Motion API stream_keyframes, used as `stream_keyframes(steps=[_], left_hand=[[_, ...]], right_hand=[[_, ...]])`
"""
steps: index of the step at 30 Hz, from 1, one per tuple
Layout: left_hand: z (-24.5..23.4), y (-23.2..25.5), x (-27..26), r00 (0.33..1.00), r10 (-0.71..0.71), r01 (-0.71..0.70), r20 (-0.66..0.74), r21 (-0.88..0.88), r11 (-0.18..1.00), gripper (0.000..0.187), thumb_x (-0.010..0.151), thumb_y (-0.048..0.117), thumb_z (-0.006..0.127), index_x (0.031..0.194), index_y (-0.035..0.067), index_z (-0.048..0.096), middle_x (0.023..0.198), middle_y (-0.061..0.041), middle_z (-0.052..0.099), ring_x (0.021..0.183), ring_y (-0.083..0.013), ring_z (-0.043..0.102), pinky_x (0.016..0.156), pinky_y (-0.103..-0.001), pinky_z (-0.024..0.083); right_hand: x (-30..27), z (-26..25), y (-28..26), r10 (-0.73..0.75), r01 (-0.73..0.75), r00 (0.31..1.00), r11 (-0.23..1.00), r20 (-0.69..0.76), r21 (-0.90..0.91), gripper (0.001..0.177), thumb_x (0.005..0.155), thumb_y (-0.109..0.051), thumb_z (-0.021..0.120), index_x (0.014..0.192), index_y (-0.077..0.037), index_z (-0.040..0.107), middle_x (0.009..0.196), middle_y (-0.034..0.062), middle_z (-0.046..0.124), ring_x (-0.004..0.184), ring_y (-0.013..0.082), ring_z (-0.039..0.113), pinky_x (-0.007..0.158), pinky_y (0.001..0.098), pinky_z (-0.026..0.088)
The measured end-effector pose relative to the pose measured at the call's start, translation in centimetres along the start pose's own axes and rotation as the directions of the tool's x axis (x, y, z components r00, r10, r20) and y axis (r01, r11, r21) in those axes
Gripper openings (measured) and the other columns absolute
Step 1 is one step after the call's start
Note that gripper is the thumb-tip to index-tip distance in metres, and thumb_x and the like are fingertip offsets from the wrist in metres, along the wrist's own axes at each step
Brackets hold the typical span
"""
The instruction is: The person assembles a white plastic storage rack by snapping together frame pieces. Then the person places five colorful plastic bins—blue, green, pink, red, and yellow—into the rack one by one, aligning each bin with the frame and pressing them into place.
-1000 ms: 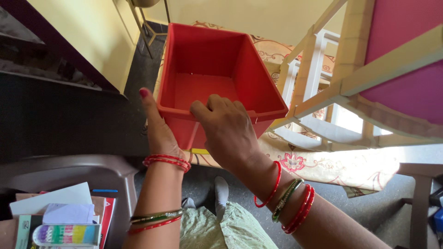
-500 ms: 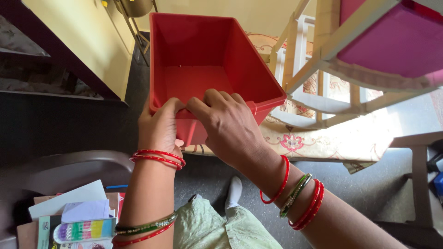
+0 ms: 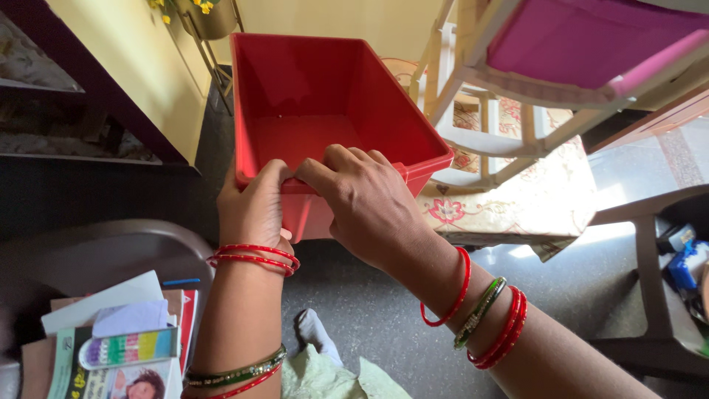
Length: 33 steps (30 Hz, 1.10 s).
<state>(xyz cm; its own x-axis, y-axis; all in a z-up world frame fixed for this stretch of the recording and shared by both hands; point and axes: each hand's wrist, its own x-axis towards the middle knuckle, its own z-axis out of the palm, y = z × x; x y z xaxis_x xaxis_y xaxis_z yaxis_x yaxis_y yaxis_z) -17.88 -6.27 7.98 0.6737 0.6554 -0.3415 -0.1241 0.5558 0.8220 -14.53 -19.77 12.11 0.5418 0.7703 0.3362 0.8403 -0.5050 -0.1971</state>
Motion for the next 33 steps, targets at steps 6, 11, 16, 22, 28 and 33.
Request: stream_keyframes(steps=[6, 11, 16, 22, 28, 33], left_hand=[[-1.6, -1.3, -6.9, 0.999, -0.028, 0.028, -0.020, 0.027, 0.999, 0.034, 0.074, 0.002, 0.068, 0.109, 0.000, 0.065, 0.088, -0.008, 0.068, 0.071, -0.0170, 0.069, 0.058, -0.033, 0.058], [-3.5, -2.0, -13.4, 0.999, -0.033, 0.034, -0.009, 0.119, 0.992, 0.031, 0.074, 0.006, 0.069, 0.104, 0.004, 0.066, 0.086, -0.007, 0.067, 0.068, -0.0158, 0.067, 0.051, -0.033, 0.049], [-4.5, -2.8, -17.7, 0.994, -0.108, 0.100, 0.024, 0.221, 0.970, 0.037, 0.076, 0.010, 0.071, 0.113, 0.005, 0.064, 0.088, -0.007, 0.067, 0.069, -0.0200, 0.066, 0.045, -0.039, 0.034], [-4.1, -4.7, -20.0, 0.985, -0.097, 0.069, 0.145, 0.189, 0.980, 0.043, 0.071, 0.012, 0.074, 0.112, 0.001, 0.069, 0.092, -0.008, 0.072, 0.074, -0.0185, 0.072, 0.059, -0.035, 0.060], [-3.8, -5.6, -21.7, 0.948, -0.186, 0.132, 0.260, 0.213, 0.968, 0.047, 0.069, 0.013, 0.071, 0.115, 0.009, 0.071, 0.093, -0.008, 0.074, 0.073, -0.0179, 0.072, 0.058, -0.033, 0.059], [-2.9, -6.1, -22.0, 0.927, -0.323, 0.215, 0.191, 0.436, 0.874, 0.043, 0.075, 0.015, 0.073, 0.117, 0.004, 0.071, 0.094, -0.009, 0.074, 0.074, -0.0200, 0.070, 0.056, -0.037, 0.053]], right_hand=[[-6.5, -2.5, -2.5, -0.018, 0.017, 1.000, 0.999, -0.021, -0.041, 0.050, 0.064, 0.001, 0.078, 0.110, -0.012, 0.065, 0.097, 0.0068, 0.067, 0.093, 0.0305, 0.067, 0.078, 0.0462, 0.049], [-12.0, -4.6, -5.2, -0.016, 0.015, 1.000, 1.000, -0.027, -0.024, 0.054, 0.058, 0.002, 0.078, 0.109, -0.009, 0.066, 0.094, 0.0072, 0.069, 0.095, 0.0308, 0.068, 0.076, 0.0467, 0.050], [-16.4, -6.5, -7.4, 0.051, -0.051, 0.999, 0.999, -0.014, -0.014, 0.050, 0.061, 0.008, 0.072, 0.108, -0.009, 0.067, 0.094, 0.0072, 0.069, 0.096, 0.0310, 0.068, 0.076, 0.0463, 0.052], [-19.9, -8.3, -8.0, 0.122, -0.123, 0.992, 0.992, -0.014, -0.042, 0.044, 0.063, 0.006, 0.070, 0.105, -0.008, 0.068, 0.092, 0.0090, 0.069, 0.094, 0.0336, 0.067, 0.075, 0.0479, 0.052], [-22.4, -8.8, -9.0, 0.258, -0.257, 0.965, 0.966, 0.036, -0.030, 0.043, 0.062, 0.007, 0.068, 0.103, -0.008, 0.069, 0.091, 0.0077, 0.069, 0.094, 0.0325, 0.067, 0.076, 0.0469, 0.053], [-23.6, -8.7, -8.3, 0.309, -0.308, 0.951, 0.950, 0.016, -0.057, 0.044, 0.064, 0.008, 0.067, 0.106, -0.008, 0.069, 0.094, 0.0081, 0.071, 0.096, 0.0314, 0.068, 0.079, 0.0462, 0.053]])
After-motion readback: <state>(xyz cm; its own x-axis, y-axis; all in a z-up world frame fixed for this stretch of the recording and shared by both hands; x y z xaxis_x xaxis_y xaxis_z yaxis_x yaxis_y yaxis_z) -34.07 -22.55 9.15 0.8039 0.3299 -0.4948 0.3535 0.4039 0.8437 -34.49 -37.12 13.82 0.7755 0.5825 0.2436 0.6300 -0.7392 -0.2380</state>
